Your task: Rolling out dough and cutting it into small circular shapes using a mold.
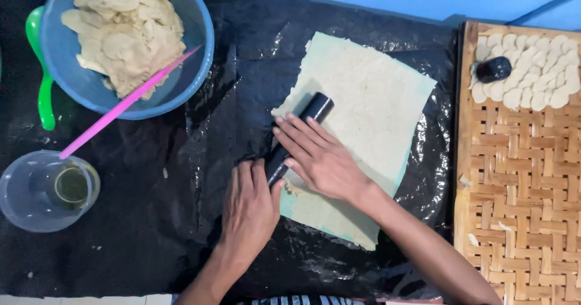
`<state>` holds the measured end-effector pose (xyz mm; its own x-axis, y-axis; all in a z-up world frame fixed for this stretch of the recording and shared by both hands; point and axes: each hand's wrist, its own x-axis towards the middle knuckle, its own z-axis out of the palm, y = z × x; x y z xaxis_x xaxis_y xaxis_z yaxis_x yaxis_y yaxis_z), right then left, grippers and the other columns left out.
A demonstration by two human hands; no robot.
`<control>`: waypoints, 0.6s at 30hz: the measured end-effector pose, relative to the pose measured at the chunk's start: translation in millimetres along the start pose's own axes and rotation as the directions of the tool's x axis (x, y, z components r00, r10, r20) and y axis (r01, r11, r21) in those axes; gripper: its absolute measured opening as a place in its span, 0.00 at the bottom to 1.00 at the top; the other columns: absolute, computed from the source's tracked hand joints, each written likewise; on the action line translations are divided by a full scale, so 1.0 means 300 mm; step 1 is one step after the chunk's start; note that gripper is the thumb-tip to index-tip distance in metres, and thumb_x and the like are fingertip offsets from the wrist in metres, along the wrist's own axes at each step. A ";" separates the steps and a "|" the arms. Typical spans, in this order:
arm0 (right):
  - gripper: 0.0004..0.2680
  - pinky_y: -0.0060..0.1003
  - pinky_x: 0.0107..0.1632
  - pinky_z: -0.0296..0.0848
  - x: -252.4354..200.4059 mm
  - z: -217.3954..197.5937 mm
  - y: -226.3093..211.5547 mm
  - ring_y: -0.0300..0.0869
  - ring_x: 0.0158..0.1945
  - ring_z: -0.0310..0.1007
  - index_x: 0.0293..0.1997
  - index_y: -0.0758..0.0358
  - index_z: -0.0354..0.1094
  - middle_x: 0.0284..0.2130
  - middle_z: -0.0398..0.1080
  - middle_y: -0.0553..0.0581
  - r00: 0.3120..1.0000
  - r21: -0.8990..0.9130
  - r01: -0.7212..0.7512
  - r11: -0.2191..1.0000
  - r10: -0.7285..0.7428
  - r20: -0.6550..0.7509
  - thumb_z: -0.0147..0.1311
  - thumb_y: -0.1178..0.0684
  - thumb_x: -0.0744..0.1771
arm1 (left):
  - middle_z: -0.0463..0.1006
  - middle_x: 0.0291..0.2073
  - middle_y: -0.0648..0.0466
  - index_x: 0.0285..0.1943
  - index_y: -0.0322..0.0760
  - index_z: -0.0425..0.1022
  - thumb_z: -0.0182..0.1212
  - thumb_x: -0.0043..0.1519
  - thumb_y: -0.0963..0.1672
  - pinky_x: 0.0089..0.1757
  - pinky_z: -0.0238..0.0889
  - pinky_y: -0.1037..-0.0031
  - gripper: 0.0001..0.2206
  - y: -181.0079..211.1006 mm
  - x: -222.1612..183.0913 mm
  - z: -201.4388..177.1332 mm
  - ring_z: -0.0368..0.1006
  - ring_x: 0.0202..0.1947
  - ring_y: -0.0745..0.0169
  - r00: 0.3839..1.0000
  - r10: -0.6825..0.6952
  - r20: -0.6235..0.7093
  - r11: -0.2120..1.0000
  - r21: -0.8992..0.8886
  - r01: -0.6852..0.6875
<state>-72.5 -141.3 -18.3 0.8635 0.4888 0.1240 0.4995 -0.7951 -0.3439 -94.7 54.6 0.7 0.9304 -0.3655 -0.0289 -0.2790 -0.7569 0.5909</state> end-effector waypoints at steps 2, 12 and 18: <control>0.21 0.51 0.76 0.46 0.050 -0.001 -0.004 0.50 0.77 0.47 0.72 0.69 0.59 0.72 0.56 0.63 1.000 0.058 0.004 0.998 -0.004 0.000 0.45 0.47 0.72 | 0.71 0.46 0.37 0.57 0.21 0.69 0.61 0.62 0.46 0.45 0.64 0.56 0.22 -0.012 0.006 -0.003 0.68 0.47 0.40 1.000 -0.010 0.008 0.998 0.064 0.010; 0.19 0.52 0.75 0.46 0.389 0.119 -0.018 0.56 0.76 0.49 0.67 0.66 0.62 0.69 0.57 0.67 0.997 -0.010 0.077 0.997 -0.077 -0.004 0.45 0.47 0.70 | 0.70 0.46 0.36 0.65 0.17 0.64 0.61 0.62 0.48 0.46 0.63 0.56 0.30 -0.081 0.026 -0.091 0.67 0.47 0.39 0.997 -0.042 -0.065 0.956 0.286 0.059; 0.19 0.52 0.77 0.49 0.449 0.154 -0.039 0.60 0.76 0.50 0.68 0.69 0.62 0.70 0.56 0.72 0.984 0.104 0.048 0.993 -0.029 -0.177 0.47 0.45 0.72 | 0.70 0.46 0.35 0.66 0.22 0.65 0.67 0.58 0.47 0.49 0.62 0.54 0.30 -0.215 0.023 -0.057 0.67 0.49 0.33 0.991 -0.063 -0.118 0.995 0.072 0.072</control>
<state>34.7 -49.6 -40.7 0.8474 0.4403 0.2966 0.5303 -0.7290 -0.4328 -66.2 110.2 -23.8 0.9678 -0.2500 0.0292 -0.2274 -0.8186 0.5274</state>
